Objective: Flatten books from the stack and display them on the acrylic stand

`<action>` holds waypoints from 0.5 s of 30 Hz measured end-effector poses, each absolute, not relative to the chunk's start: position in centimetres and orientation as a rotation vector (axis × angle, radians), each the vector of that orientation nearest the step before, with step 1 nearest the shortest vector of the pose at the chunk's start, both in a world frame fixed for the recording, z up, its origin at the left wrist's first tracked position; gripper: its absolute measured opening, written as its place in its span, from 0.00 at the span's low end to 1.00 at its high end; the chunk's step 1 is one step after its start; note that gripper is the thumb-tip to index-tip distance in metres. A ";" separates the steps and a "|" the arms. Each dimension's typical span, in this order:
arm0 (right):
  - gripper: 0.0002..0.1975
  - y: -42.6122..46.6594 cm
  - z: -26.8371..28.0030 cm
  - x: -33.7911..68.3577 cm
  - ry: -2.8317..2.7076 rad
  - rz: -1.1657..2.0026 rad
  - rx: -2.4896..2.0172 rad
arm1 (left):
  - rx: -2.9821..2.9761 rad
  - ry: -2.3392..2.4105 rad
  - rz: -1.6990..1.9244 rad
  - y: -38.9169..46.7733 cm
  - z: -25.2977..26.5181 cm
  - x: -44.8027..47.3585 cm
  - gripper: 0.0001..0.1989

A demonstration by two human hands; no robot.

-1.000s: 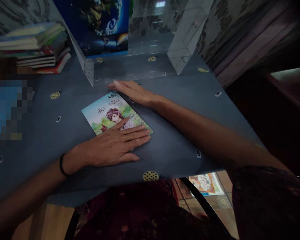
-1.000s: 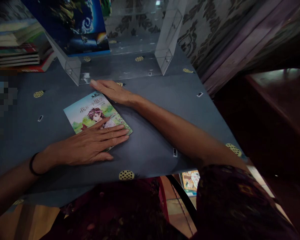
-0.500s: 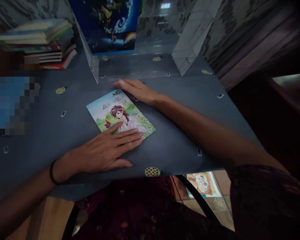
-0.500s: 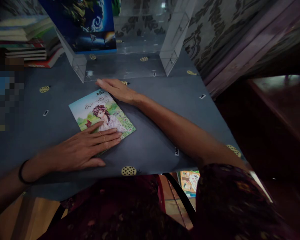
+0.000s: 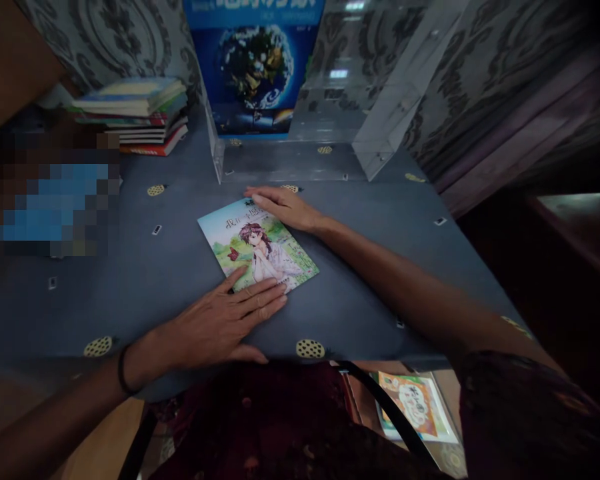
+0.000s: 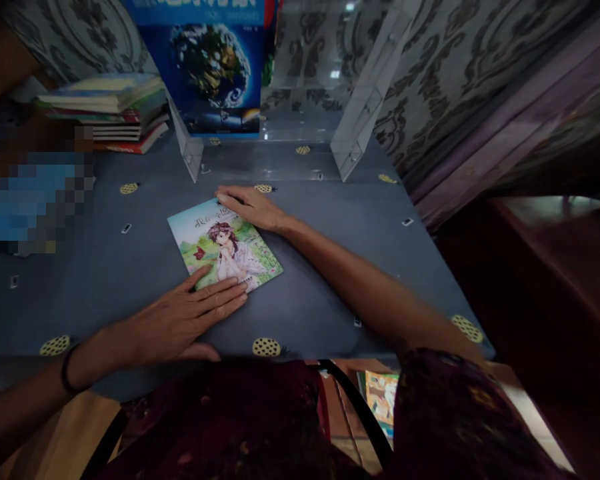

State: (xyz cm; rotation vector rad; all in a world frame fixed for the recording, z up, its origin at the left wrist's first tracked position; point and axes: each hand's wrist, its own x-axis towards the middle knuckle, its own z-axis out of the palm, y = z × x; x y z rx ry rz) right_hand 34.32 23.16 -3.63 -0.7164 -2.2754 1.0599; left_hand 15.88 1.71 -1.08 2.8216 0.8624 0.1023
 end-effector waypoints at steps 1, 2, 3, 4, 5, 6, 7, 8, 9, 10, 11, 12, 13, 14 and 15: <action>0.32 22.9 -3.5 34.3 -2.277 1.040 -0.724 | 2.812 0.861 0.102 1.6 -1.0 15.9 0.42; 0.33 22.5 -3.4 34.3 -2.281 1.009 -0.734 | 2.798 0.859 0.104 1.5 -1.0 15.9 0.42; 0.33 21.9 -3.4 34.3 -2.294 0.965 -0.747 | 2.780 0.859 0.104 1.4 -0.9 15.9 0.42; 0.33 21.1 -3.3 34.4 -2.317 0.908 -0.764 | 2.757 0.865 0.101 1.2 -0.7 15.9 0.42; 0.32 20.0 -3.3 34.5 -2.357 0.839 -0.787 | 2.730 0.871 0.103 1.0 -0.5 15.8 0.41; 0.31 18.8 -3.4 34.7 -2.416 0.762 -0.814 | 2.698 0.876 0.112 0.8 -0.4 15.7 0.40; 0.29 17.6 -3.4 34.9 -2.474 0.684 -0.839 | 2.664 0.877 0.127 0.6 -0.2 15.5 0.38; 0.26 16.3 -3.5 35.1 -2.523 0.613 -0.855 | 2.629 0.879 0.146 0.4 -0.1 15.4 0.36; 0.25 15.2 -3.5 35.3 -2.555 0.538 -0.868 | 2.595 0.898 0.175 0.2 -0.1 15.1 0.34; 0.25 14.3 -3.6 35.5 -2.588 0.473 -0.879 | 2.564 0.951 0.214 0.1 -0.2 14.9 0.32; 0.26 13.6 -3.6 35.7 -2.606 0.422 -0.915 | 2.532 1.047 0.261 0.1 -0.6 14.6 0.31; 0.27 13.1 -3.7 35.8 -2.605 0.392 -0.974 | 2.491 1.198 0.330 0.2 -1.2 14.3 0.30; 0.27 12.9 -3.8 35.9 -2.619 0.390 -1.021 | 2.430 1.396 0.411 0.5 -1.9 14.1 0.30; 0.27 12.8 -3.8 36.0 -2.634 0.389 -1.042 | 2.337 1.603 0.486 0.9 -2.8 13.9 0.30; 0.27 12.9 -3.9 36.0 -2.639 0.375 -1.053 | 2.250 1.739 0.557 1.4 -3.8 13.7 0.30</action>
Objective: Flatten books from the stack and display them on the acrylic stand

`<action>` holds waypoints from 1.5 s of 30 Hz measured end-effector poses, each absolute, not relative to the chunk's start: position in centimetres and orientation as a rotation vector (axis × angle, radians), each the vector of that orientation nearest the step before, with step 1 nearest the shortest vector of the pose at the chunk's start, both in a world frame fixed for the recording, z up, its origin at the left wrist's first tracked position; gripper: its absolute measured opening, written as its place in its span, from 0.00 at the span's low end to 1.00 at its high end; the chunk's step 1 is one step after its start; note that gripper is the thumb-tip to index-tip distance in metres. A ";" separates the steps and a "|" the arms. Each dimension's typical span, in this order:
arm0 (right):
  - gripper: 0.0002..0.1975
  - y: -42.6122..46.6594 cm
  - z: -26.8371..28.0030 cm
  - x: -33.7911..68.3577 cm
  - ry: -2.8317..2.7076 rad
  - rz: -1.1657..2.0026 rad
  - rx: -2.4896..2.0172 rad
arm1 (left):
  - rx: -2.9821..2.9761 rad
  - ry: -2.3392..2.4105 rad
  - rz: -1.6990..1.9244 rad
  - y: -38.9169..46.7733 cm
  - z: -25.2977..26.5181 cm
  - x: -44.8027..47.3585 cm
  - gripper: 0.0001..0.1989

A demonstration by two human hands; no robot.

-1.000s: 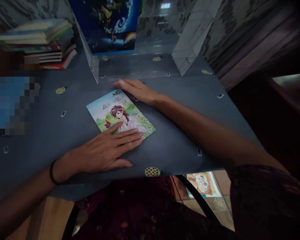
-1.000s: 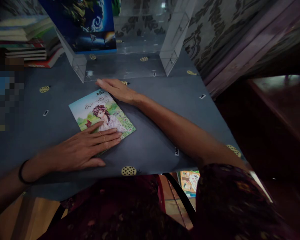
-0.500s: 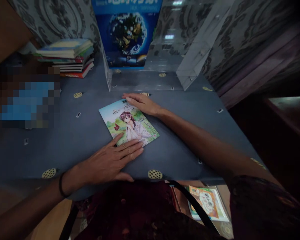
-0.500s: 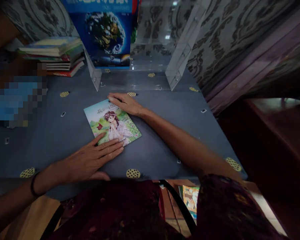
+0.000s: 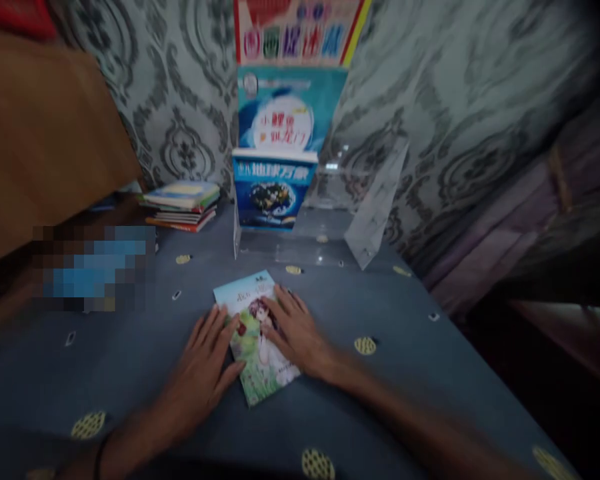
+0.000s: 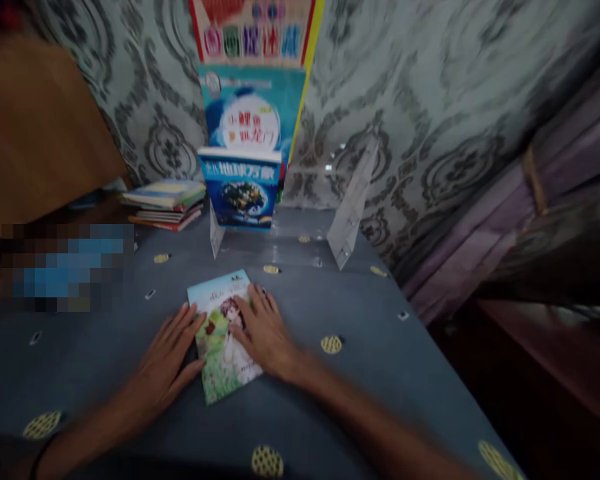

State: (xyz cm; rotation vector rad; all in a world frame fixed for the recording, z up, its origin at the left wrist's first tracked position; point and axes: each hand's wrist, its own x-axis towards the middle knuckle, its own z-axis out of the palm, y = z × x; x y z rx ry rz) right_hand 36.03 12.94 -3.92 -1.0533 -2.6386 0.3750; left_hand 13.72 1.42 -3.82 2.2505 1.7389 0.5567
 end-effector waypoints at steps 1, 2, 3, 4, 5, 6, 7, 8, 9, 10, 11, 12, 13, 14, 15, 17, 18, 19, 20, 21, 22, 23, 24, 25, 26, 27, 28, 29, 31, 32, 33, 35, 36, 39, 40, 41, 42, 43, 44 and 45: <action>0.26 13.1 -4.0 36.1 -2.629 0.354 -1.050 | 2.172 1.799 0.598 2.0 -4.8 13.7 0.31; 0.26 13.3 -4.1 36.2 -2.615 0.335 -1.035 | 2.105 1.816 0.645 2.6 -5.6 13.7 0.32; 0.25 13.4 -4.3 36.3 -2.597 0.315 -1.016 | 2.040 1.816 0.718 3.1 -6.3 13.9 0.33; 0.25 13.6 -4.4 36.4 -2.584 0.308 -0.990 | 1.964 1.788 0.792 3.5 -6.7 14.2 0.34; 0.25 13.6 -4.6 36.5 -2.573 0.311 -0.963 | 1.860 1.762 0.882 3.7 -6.9 14.6 0.34; 0.26 13.6 -4.9 36.7 -2.559 0.318 -0.944 | 1.739 1.728 0.979 3.9 -6.9 14.9 0.35; 0.26 13.6 -5.1 36.8 -2.544 0.331 -0.933 | 1.603 1.677 1.084 4.1 -6.7 15.3 0.35; 0.26 13.6 -5.3 36.9 -2.526 0.348 -0.924 | 1.454 1.615 1.190 4.3 -6.3 15.5 0.36; 0.27 13.6 -5.5 37.1 -2.504 0.367 -0.924 | 1.302 1.545 1.291 4.5 -5.8 15.7 0.37; 0.27 13.6 -5.7 37.1 -2.481 0.390 -0.929 | 1.145 1.480 1.378 4.8 -5.2 15.7 0.39; 0.27 13.7 -5.8 37.2 -2.460 0.418 -0.940 | 0.990 1.427 1.446 5.1 -4.6 15.6 0.40; 0.27 13.7 -5.9 37.3 -2.437 0.451 -0.961 | 0.840 1.389 1.493 5.5 -3.9 15.4 0.41; 0.27 13.8 -5.9 37.3 -2.417 0.487 -0.987 | 0.703 1.364 1.521 5.8 -3.2 15.2 0.41; 0.27 13.8 -5.9 37.3 -2.398 0.524 -1.015 | 0.584 1.347 1.530 6.1 -2.5 15.0 0.40; 0.28 13.8 -5.9 37.3 -2.381 0.562 -1.038 | 0.485 1.338 1.524 6.3 -1.8 14.8 0.37; 0.28 13.9 -5.7 37.3 -2.350 0.619 -1.052 | 0.373 1.329 1.492 6.5 -0.6 14.7 0.30; 0.28 13.9 -5.6 37.4 -2.335 0.636 -1.046 | 0.350 1.333 1.473 6.5 0.0 14.7 0.26; 0.28 13.9 -5.4 37.4 -2.321 0.648 -1.035 | 0.339 1.346 1.450 6.6 0.5 14.8 0.24; 0.27 13.9 -5.3 37.4 -2.305 0.656 -1.026 | 0.330 1.365 1.427 6.6 0.9 14.8 0.22; 0.27 13.9 -5.2 37.4 -2.288 0.661 -1.018 | 0.321 1.377 1.400 6.6 1.3 14.8 0.20; 0.27 13.9 -5.1 37.5 -2.269 0.668 -1.016 | 0.311 1.387 1.369 6.7 1.7 14.8 0.19; 0.27 13.8 -5.1 37.5 -2.251 0.678 -1.016 | 0.300 1.401 1.335 6.9 2.0 14.7 0.18; 0.27 13.8 -5.0 37.5 -2.234 0.690 -1.018 | 0.296 1.412 1.302 7.0 2.3 14.5 0.17; 0.27 13.8 -4.9 37.5 -2.218 0.705 -1.021 | 0.302 1.418 1.270 7.2 2.5 14.3 0.17; 0.27 13.8 -4.8 37.5 -2.201 0.720 -1.025 | 0.315 1.424 1.246 7.3 2.7 14.1 0.16; 0.26 13.8 -4.7 37.5 -2.183 0.737 -1.028 | 0.334 1.435 1.221 7.5 2.8 14.0 0.16; 0.26 13.8 -4.6 37.5 -2.164 0.757 -1.024 | 0.354 1.447 1.191 7.6 2.8 13.9 0.17; 0.26 13.9 -4.6 37.4 -2.143 0.780 -1.016 | 0.383 1.447 1.153 7.7 2.8 13.9 0.18; 0.25 13.9 -4.6 37.4 -2.104 0.819 -0.984 | 0.464 1.410 1.073 7.9 2.6 14.0 0.23; 0.25 14.0 -4.7 37.4 -2.087 0.830 -0.964 | 0.506 1.375 1.035 8.0 2.5 14.0 0.26; 0.24 14.1 -4.8 37.4 -2.068 0.834 -0.948 | 0.538 1.334 1.007 8.2 2.3 14.0 0.28; 0.24 14.3 -5.0 37.4 -2.030 0.837 -0.929 | 0.560 1.255 0.999 8.6 1.9 13.8 0.26; 0.23 14.4 -5.2 37.4 -2.008 0.843 -0.923 | 0.551 1.223 1.010 8.8 1.7 13.6 0.24; 0.22 14.8 -5.2 37.3 -1.890 0.893 -0.932 | 0.532 1.116 1.043 9.3 0.9 12.9 0.21; 0.22 14.8 -5.1 37.1 -1.823 0.926 -0.939 | 0.545 1.083 1.030 9.4 0.7 12.7 0.22; 0.22 14.9 -4.9 37.0 -1.743 0.976 -0.944 | 0.566 1.057 1.009 9.4 0.5 12.6 0.25; 0.24 14.9 -4.6 36.8 -1.652 1.041 -0.944 | 0.592 1.039 0.983 9.4 0.3 12.5 0.27; 0.26 14.8 -4.3 36.6 -1.562 1.119 -0.942 | 0.626 1.031 0.950 9.3 0.1 12.5 0.28; 0.28 14.8 -3.9 36.4 -1.486 1.212 -0.938 | 0.670 1.031 0.906 9.3 0.0 12.5 0.29; 0.30 14.8 -3.5 36.3 -1.427 1.320 -0.939 | 0.723 1.037 0.851 9.2 -0.1 12.5 0.29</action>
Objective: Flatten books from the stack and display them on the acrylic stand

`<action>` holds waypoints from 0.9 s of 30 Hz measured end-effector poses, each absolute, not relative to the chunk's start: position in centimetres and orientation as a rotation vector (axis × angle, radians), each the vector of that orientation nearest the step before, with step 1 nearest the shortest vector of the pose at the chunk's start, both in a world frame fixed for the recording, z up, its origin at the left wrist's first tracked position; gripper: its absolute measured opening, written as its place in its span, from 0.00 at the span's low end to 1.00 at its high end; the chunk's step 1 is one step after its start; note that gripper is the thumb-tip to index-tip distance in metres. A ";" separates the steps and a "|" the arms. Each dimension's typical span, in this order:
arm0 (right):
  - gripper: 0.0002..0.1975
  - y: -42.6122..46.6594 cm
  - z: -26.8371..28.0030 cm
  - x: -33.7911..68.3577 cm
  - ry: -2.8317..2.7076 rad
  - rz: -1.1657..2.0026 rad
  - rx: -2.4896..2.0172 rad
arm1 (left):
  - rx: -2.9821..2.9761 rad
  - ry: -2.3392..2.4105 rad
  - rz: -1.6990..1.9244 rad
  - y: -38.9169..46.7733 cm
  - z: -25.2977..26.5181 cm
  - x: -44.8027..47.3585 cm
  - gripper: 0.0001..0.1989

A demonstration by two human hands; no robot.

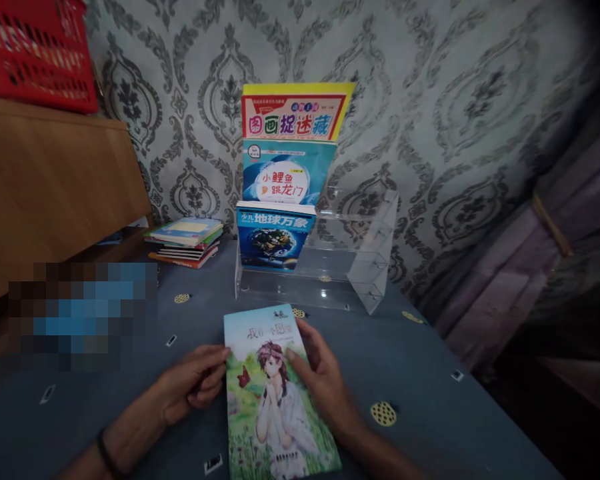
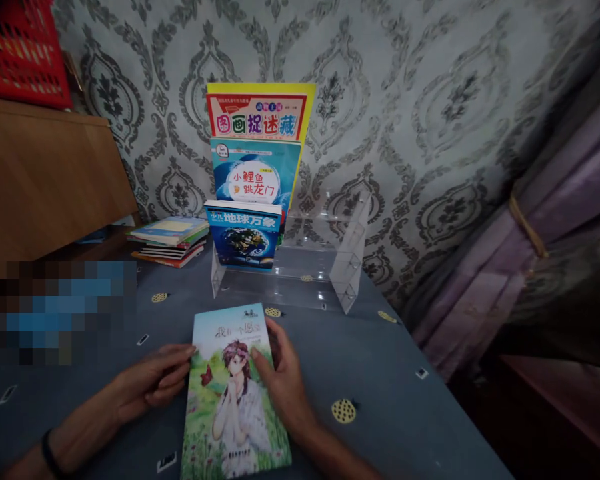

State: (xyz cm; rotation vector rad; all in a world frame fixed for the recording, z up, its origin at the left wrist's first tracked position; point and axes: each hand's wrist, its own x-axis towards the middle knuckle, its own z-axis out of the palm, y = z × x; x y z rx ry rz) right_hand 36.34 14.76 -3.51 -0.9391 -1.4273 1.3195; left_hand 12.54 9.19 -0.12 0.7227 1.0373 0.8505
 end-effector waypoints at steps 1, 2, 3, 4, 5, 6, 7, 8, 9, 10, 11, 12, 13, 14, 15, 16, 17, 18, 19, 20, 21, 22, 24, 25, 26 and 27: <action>0.30 14.8 -3.1 36.3 -1.385 1.433 -0.945 | 0.779 1.049 0.792 9.1 -0.2 12.5 0.29; 0.30 14.8 -2.8 36.3 -1.359 1.539 -0.951 | 0.833 1.066 0.735 9.0 -0.1 12.5 0.30; 0.29 14.9 -2.4 36.5 -1.351 1.630 -0.949 | 0.884 1.085 0.688 9.0 -0.1 12.5 0.31; 0.28 15.0 -2.2 36.6 -1.358 1.704 -0.930 | 0.927 1.102 0.658 9.0 0.1 12.4 0.32; 0.27 15.2 -2.0 36.9 -1.384 1.752 -0.893 | 0.961 1.116 0.649 9.0 0.3 12.2 0.32; 0.26 15.4 -1.8 37.2 -1.429 1.775 -0.841 | 0.991 1.128 0.658 9.1 0.7 12.1 0.33; 0.26 15.8 -1.5 37.5 -1.495 1.781 -0.789 | 1.021 1.139 0.676 9.3 1.2 11.9 0.32; 0.26 16.2 -1.2 37.9 -1.575 1.776 -0.745 | 1.052 1.150 0.701 9.6 1.8 11.7 0.31; 0.26 16.7 -0.7 38.2 -1.662 1.757 -0.718 | 1.086 1.164 0.733 10.0 2.5 11.5 0.29; 0.26 17.3 0.1 38.5 -1.752 1.718 -0.707 | 1.127 1.177 0.770 10.4 3.4 11.3 0.27; 0.26 17.9 1.1 38.8 -1.844 1.656 -0.707 | 1.176 1.190 0.805 11.0 4.4 11.1 0.24; 0.25 18.6 2.4 39.1 -1.928 1.569 -0.710 | 1.237 1.200 0.837 11.6 5.5 10.9 0.22; 0.23 19.4 4.0 39.3 -2.021 1.461 -0.691 | 1.316 1.207 0.870 12.3 6.6 10.8 0.20; 0.21 20.1 5.8 39.5 -2.095 1.308 -0.660 | 1.411 1.223 0.915 13.0 7.8 10.7 0.19; 0.20 20.7 7.7 39.6 -2.165 1.134 -0.631 | 1.520 1.242 0.972 13.8 9.0 10.6 0.17; 0.18 21.4 9.5 39.7 -2.220 0.936 -0.618 | 1.640 1.269 1.061 14.5 10.2 10.6 0.16; 0.17 21.9 11.2 39.7 -2.257 0.727 -0.608 | 1.761 1.300 1.172 15.1 11.4 10.7 0.16; 0.17 22.3 12.7 39.7 -2.266 0.534 -0.596 | 1.873 1.333 1.287 15.7 12.4 10.8 0.15; 0.16 22.7 13.9 39.6 -2.241 0.361 -0.584 | 1.968 1.367 1.387 16.2 13.3 10.9 0.15; 0.16 23.0 14.8 39.4 -2.203 0.215 -0.584 | 2.044 1.400 1.478 16.6 14.1 11.2 0.14; 0.15 23.2 15.4 39.2 -2.154 0.105 -0.589 | 2.103 1.426 1.559 17.0 14.8 11.4 0.13; 0.14 23.5 15.8 39.0 -2.103 0.029 -0.594 | 2.147 1.446 1.633 17.4 15.3 11.7 0.13; 0.14 24.0 15.7 38.5 -2.016 -0.027 -0.596 | 2.213 1.471 1.759 18.0 15.9 12.1 0.11; 0.14 24.3 15.5 38.3 -1.984 -0.020 -0.590 | 2.240 1.482 1.802 18.3 15.9 12.3 0.11; 0.15 24.7 15.2 38.1 -1.960 -0.001 -0.581 | 2.266 1.496 1.822 18.6 15.8 12.5 0.10; 0.16 25.1 14.9 37.9 -1.945 0.021 -0.574 | 2.289 1.512 1.822 18.9 15.6 12.6 0.09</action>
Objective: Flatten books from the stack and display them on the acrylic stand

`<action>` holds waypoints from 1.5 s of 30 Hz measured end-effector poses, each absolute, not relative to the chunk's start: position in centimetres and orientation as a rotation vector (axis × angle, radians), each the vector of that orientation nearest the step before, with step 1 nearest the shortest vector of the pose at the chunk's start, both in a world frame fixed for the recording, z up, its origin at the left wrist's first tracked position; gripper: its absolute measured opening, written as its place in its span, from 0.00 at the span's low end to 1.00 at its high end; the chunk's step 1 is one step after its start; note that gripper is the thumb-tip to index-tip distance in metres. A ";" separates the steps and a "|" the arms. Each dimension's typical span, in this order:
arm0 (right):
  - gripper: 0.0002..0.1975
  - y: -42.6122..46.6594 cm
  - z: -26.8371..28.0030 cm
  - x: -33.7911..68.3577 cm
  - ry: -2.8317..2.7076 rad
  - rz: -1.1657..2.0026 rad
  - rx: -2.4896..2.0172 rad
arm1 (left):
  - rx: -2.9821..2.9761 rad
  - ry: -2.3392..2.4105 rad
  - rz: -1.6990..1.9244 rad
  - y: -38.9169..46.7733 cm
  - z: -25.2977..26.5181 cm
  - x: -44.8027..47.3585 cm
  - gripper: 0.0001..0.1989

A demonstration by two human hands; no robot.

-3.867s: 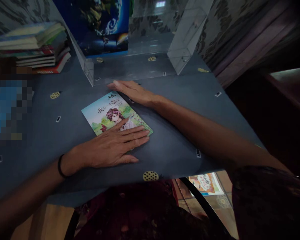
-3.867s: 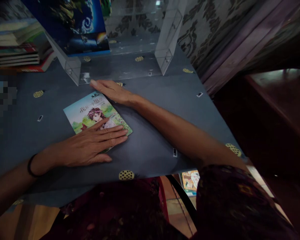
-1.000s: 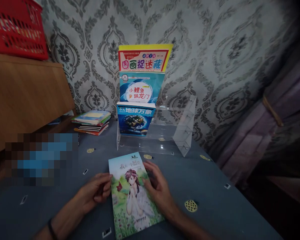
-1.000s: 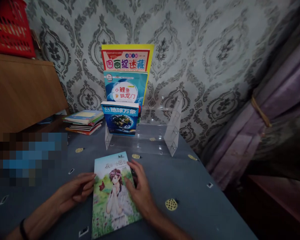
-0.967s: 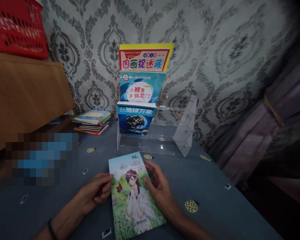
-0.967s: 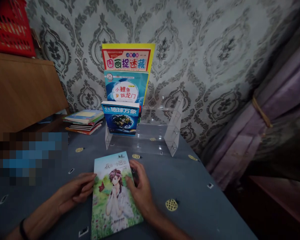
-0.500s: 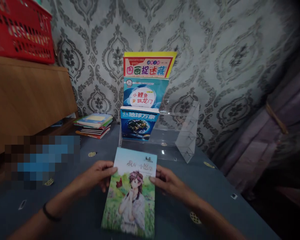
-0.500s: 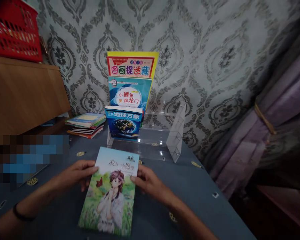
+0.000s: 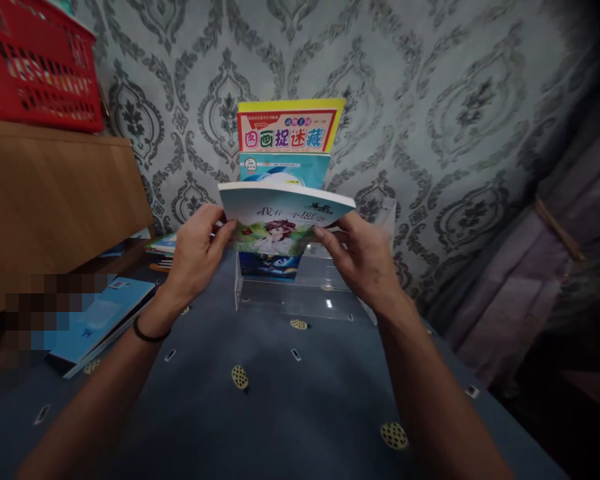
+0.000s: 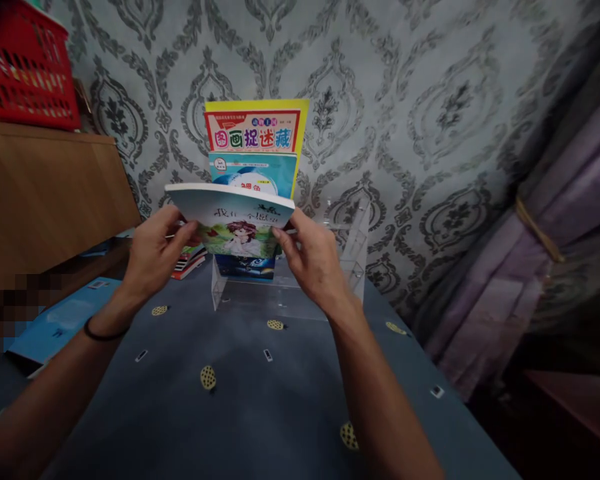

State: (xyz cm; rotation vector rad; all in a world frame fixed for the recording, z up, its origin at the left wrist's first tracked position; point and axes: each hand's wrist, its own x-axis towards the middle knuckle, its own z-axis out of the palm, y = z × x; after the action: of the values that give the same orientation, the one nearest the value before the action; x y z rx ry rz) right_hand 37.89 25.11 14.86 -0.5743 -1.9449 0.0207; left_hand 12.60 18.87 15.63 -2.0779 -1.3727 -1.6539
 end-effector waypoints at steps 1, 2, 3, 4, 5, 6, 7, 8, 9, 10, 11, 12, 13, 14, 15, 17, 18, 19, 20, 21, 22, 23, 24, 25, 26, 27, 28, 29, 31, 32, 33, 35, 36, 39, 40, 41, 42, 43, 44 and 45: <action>0.16 25.5 14.5 37.7 -1.937 0.038 -0.572 | -2.074 -1.375 -1.630 19.2 15.3 12.6 0.09; 0.16 25.8 14.3 37.6 -1.934 0.044 -0.573 | -2.073 -1.378 -1.612 19.4 15.0 12.7 0.09; 0.15 26.1 14.0 37.6 -1.933 0.039 -0.576 | -2.070 -1.381 -1.603 19.7 14.6 12.6 0.10; 0.14 26.3 13.8 37.5 -1.935 0.026 -0.581 | -2.064 -1.383 -1.603 20.0 14.3 12.6 0.10; 0.13 26.5 13.7 37.5 -1.933 0.010 -0.587 | -2.056 -1.384 -1.610 20.2 13.9 12.6 0.11; 0.13 26.6 13.6 37.5 -1.931 -0.002 -0.593 | -2.047 -1.383 -1.620 20.4 13.6 12.5 0.11; 0.12 26.7 13.5 37.5 -1.927 -0.007 -0.596 | -2.038 -1.382 -1.630 20.7 13.3 12.5 0.11; 0.12 26.7 13.5 37.5 -1.922 -0.004 -0.598 | -2.032 -1.382 -1.637 20.9 13.1 12.5 0.12; 0.13 26.8 13.4 37.5 -1.917 0.003 -0.599 | -2.030 -1.380 -1.645 21.1 13.0 12.4 0.12; 0.13 26.9 13.4 37.5 -1.912 0.008 -0.598 | -2.031 -1.373 -1.654 21.2 12.9 12.4 0.12; 0.13 27.0 13.3 37.5 -1.906 0.009 -0.594 | -2.035 -1.366 -1.664 21.4 12.8 12.4 0.11; 0.13 27.1 13.2 37.5 -1.903 0.004 -0.592 | -2.040 -1.359 -1.677 21.5 12.7 12.4 0.11; 0.13 27.1 13.2 37.4 -1.901 -0.005 -0.589 | -2.049 -1.353 -1.689 21.7 12.6 12.4 0.11; 0.12 27.2 13.1 37.4 -1.900 -0.016 -0.585 | -2.057 -1.350 -1.702 21.8 12.5 12.4 0.11; 0.12 27.3 13.1 37.3 -1.902 -0.024 -0.579 | -2.065 -1.353 -1.711 21.9 12.4 12.4 0.11; 0.10 27.5 13.0 37.2 -1.913 -0.024 -0.562 | -2.071 -1.372 -1.719 22.1 12.0 12.3 0.10; 0.09 27.6 12.9 37.2 -1.923 -0.018 -0.556 | -2.070 -1.381 -1.716 22.3 11.8 12.2 0.11; 0.08 27.7 12.9 37.2 -1.931 -0.011 -0.556 | -2.065 -1.389 -1.709 22.4 11.6 12.2 0.11; 0.08 27.8 12.8 37.2 -1.940 -0.004 -0.562 | -2.058 -1.397 -1.698 22.6 11.4 12.1 0.11; 0.08 27.9 12.8 37.2 -1.946 0.002 -0.574 | -2.051 -1.403 -1.686 22.8 11.2 12.1 0.12; 0.07 28.0 12.7 37.2 -1.952 0.009 -0.590 | -2.047 -1.409 -1.676 23.0 11.0 12.1 0.12; 0.07 28.1 12.6 37.2 -1.956 0.016 -0.607 | -2.044 -1.414 -1.667 23.1 10.9 12.1 0.13; 0.07 28.3 12.5 37.2 -1.956 0.023 -0.622 | -2.041 -1.417 -1.663 23.3 10.8 12.1 0.13; 0.07 28.4 12.4 37.2 -1.954 0.029 -0.636 | -2.040 -1.419 -1.663 23.5 10.8 12.2 0.12; 0.07 28.6 12.2 37.2 -1.951 0.037 -0.648 | -2.040 -1.418 -1.664 23.7 10.7 12.2 0.12; 0.07 28.8 12.1 37.2 -1.947 0.046 -0.660 | -2.039 -1.416 -1.667 23.9 10.7 12.3 0.11; 0.07 28.9 11.9 37.2 -1.946 0.056 -0.672 | -2.036 -1.414 -1.667 24.0 10.7 12.3 0.11; 0.07 29.1 11.7 37.2 -1.948 0.067 -0.686 | -2.033 -1.415 -1.663 24.2 10.6 12.4 0.10; 0.07 29.5 11.4 37.2 -1.958 0.087 -0.720 | -2.023 -1.432 -1.635 24.7 10.5 12.4 0.09; 0.07 29.7 11.3 37.2 -1.966 0.091 -0.738 | -2.019 -1.449 -1.614 24.9 10.5 12.4 0.08; 0.07 29.9 11.1 37.1 -1.972 0.088 -0.755 | -2.016 -1.470 -1.591 25.2 10.4 12.3 0.07; 0.05 30.3 10.7 37.1 -1.985 0.069 -0.785 | -2.013 -1.517 -1.544 25.7 10.1 12.2 0.06; 0.05 30.6 10.6 37.0 -1.994 0.057 -0.798 | -2.016 -1.542 -1.523 26.0 9.9 12.1 0.06; 0.04 31.2 10.0 36.7 -2.005 0.043 -0.825 | -2.045 -1.641 -1.455 26.6 9.2 11.9 0.07; 0.04 31.4 9.9 36.6 -2.004 0.044 -0.835 | -2.051 -1.669 -1.421 26.8 9.0 11.8 0.08; 0.04 31.4 9.8 36.5 -2.001 0.044 -0.845 | -2.048 -1.682 -1.383 26.8 8.7 11.8 0.09; 0.04 31.5 9.7 36.4 -1.996 0.043 -0.855 | -2.034 -1.682 -1.347 26.8 8.5 11.8 0.09; 0.04 31.4 9.7 36.3 -1.991 0.043 -0.865 | -2.011 -1.671 -1.316 26.8 8.3 11.9 0.10; 0.05 31.4 9.6 36.2 -1.983 0.048 -0.878 | -1.988 -1.658 -1.293 26.7 8.1 11.9 0.10; 0.06 31.2 9.7 36.2 -1.969 0.059 -0.896 | -1.967 -1.650 -1.280 26.6 8.0 12.0 0.09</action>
State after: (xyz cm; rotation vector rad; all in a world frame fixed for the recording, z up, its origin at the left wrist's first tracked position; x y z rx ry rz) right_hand 36.16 31.25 9.65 -0.8960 -1.9686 0.0593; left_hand 12.04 26.59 7.98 -1.9672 -1.6500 -1.2796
